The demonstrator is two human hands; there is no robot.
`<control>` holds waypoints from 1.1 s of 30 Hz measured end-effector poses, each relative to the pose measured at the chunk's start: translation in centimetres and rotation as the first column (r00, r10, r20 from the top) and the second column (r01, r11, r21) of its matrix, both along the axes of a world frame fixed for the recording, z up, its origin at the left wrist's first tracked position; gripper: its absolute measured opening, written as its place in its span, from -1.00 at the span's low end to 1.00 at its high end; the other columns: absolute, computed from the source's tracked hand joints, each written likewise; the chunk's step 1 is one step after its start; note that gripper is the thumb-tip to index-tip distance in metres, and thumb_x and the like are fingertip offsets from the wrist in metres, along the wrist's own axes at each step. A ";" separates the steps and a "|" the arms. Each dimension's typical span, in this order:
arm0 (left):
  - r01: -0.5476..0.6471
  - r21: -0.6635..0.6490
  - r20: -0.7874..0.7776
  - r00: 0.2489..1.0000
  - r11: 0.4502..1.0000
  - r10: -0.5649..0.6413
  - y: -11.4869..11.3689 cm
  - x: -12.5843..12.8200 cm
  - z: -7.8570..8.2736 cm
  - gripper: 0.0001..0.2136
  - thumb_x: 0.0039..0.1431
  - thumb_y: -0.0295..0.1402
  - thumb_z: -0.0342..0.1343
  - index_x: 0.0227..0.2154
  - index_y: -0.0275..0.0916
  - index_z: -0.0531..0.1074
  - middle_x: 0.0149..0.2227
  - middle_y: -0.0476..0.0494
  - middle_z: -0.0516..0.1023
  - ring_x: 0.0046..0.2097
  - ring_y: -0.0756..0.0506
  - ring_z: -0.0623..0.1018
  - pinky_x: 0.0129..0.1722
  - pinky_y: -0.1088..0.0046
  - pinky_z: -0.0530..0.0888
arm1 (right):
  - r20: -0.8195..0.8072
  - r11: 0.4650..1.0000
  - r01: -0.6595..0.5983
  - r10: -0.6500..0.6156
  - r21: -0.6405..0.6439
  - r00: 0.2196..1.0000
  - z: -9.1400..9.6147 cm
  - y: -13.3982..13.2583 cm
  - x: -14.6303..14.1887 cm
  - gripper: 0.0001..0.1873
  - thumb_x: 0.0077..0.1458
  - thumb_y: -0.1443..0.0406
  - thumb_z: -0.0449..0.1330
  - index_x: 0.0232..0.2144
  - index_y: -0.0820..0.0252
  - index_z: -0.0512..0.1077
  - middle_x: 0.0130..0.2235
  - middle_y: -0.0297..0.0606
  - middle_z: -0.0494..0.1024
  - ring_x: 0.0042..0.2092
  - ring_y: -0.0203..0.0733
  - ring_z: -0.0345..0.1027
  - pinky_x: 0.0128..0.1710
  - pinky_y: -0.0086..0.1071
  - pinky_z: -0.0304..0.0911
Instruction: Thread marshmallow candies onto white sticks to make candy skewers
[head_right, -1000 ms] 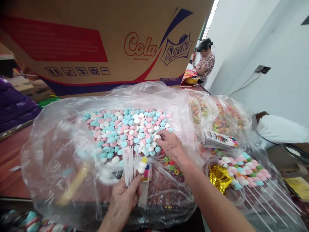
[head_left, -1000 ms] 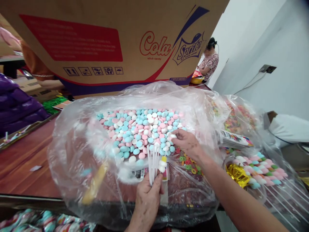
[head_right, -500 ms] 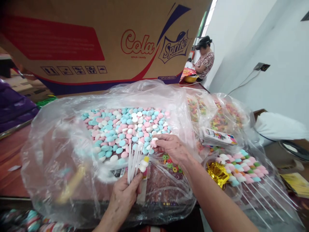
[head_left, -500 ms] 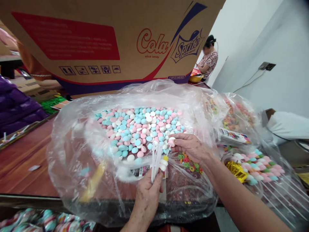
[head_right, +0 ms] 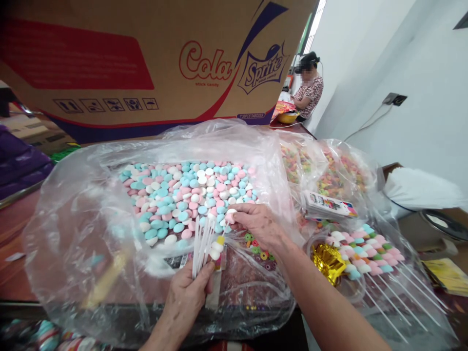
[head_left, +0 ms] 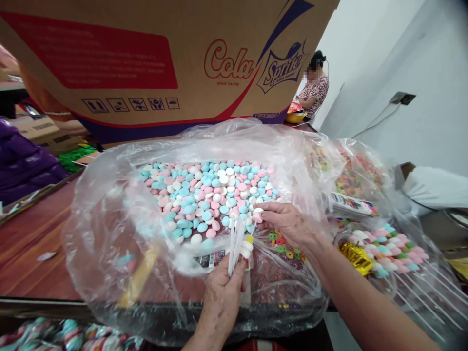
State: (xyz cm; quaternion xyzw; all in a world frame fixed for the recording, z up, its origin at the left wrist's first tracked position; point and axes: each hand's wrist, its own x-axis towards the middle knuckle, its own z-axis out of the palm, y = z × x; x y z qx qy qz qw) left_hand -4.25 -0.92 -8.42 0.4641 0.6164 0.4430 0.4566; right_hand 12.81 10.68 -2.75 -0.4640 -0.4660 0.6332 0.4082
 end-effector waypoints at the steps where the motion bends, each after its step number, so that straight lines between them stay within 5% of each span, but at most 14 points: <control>1: -0.004 -0.002 0.001 1.000 1.000 0.004 0.0 0.0 0.0 -0.75 0.19 -0.20 0.08 -0.52 -0.22 0.43 -0.67 0.11 0.28 -0.58 -0.01 0.27 -0.54 0.50 0.18 | 0.054 0.999 -0.016 0.013 0.051 0.998 -0.3 0.0 0.1 -0.64 -0.09 0.20 0.38 -0.18 0.17 0.61 -0.35 -0.32 0.62 -0.39 -0.30 0.40 -0.31 -0.37 0.33; 7: -0.018 -0.018 0.053 0.998 1.000 0.018 0.0 0.1 -0.4 -0.75 0.19 -0.16 0.09 -0.48 -0.23 0.44 -0.67 0.12 0.27 -0.59 0.00 0.23 -0.56 0.50 0.15 | 0.428 0.915 -0.160 -0.014 0.369 0.904 -0.4 -1.1 0.4 -0.67 0.13 0.19 0.19 -0.07 0.07 0.59 -0.12 -0.29 0.65 -0.15 -0.12 0.50 -0.10 -0.22 0.40; 15: -0.069 -0.037 0.041 0.997 0.997 0.071 0.0 0.4 0.3 -0.74 0.14 -0.14 0.10 -0.45 -0.25 0.48 -0.69 0.10 0.28 -0.59 -0.02 0.27 -0.55 0.49 0.17 | 0.538 0.785 -0.269 -0.096 0.559 0.838 -1.1 -2.2 -0.1 -0.61 0.28 0.23 0.04 0.06 0.16 0.50 -0.06 -0.19 0.63 -0.09 -0.11 0.54 -0.03 -0.22 0.45; 22: -0.071 -0.014 0.035 0.997 0.997 0.072 -0.2 0.3 0.1 -0.72 0.14 -0.13 0.12 -0.50 -0.24 0.45 -0.68 0.08 0.31 -0.58 -0.03 0.30 -0.55 0.48 0.19 | 0.549 0.428 -0.406 -0.295 0.808 0.782 -2.4 -2.4 -0.1 -0.63 0.32 0.33 -0.02 0.06 0.24 0.46 -0.08 -0.09 0.62 -0.05 -0.10 0.53 0.00 -0.23 0.46; 24: -0.065 -0.011 0.023 0.998 0.998 0.065 -0.1 0.2 0.2 -0.73 0.14 -0.14 0.12 -0.50 -0.25 0.45 -0.67 0.08 0.31 -0.57 -0.03 0.30 -0.54 0.48 0.20 | 0.549 0.380 -0.426 -0.320 0.821 0.772 -2.8 -2.9 -0.4 -0.63 0.33 0.35 -0.03 0.08 0.24 0.44 -0.09 -0.09 0.62 -0.06 -0.11 0.53 -0.03 -0.26 0.47; 28: -0.085 0.003 0.014 0.996 0.996 0.085 -0.1 0.2 0.5 -0.71 0.13 -0.13 0.12 -0.55 -0.23 0.42 -0.68 0.10 0.28 -0.59 -0.01 0.27 -0.57 0.49 0.19 | 0.542 0.389 -0.425 -0.272 0.818 0.795 -3.1 -4.7 -1.3 -0.60 0.32 0.37 -0.05 0.12 0.29 0.39 -0.07 -0.05 0.60 -0.06 -0.12 0.52 -0.04 -0.27 0.46; 33: -0.158 -0.007 0.071 0.985 0.987 0.158 -0.3 0.5 0.4 -0.68 0.10 -0.08 0.17 -0.57 -0.23 0.40 -0.69 0.10 0.27 -0.62 0.02 0.22 -0.62 0.52 0.14 | 0.619 0.604 -0.398 -0.209 0.691 0.758 -1.8 -4.6 -0.6 -0.61 0.34 0.29 -0.05 0.13 0.18 0.38 -0.05 -0.13 0.60 -0.08 -0.14 0.49 -0.02 -0.28 0.39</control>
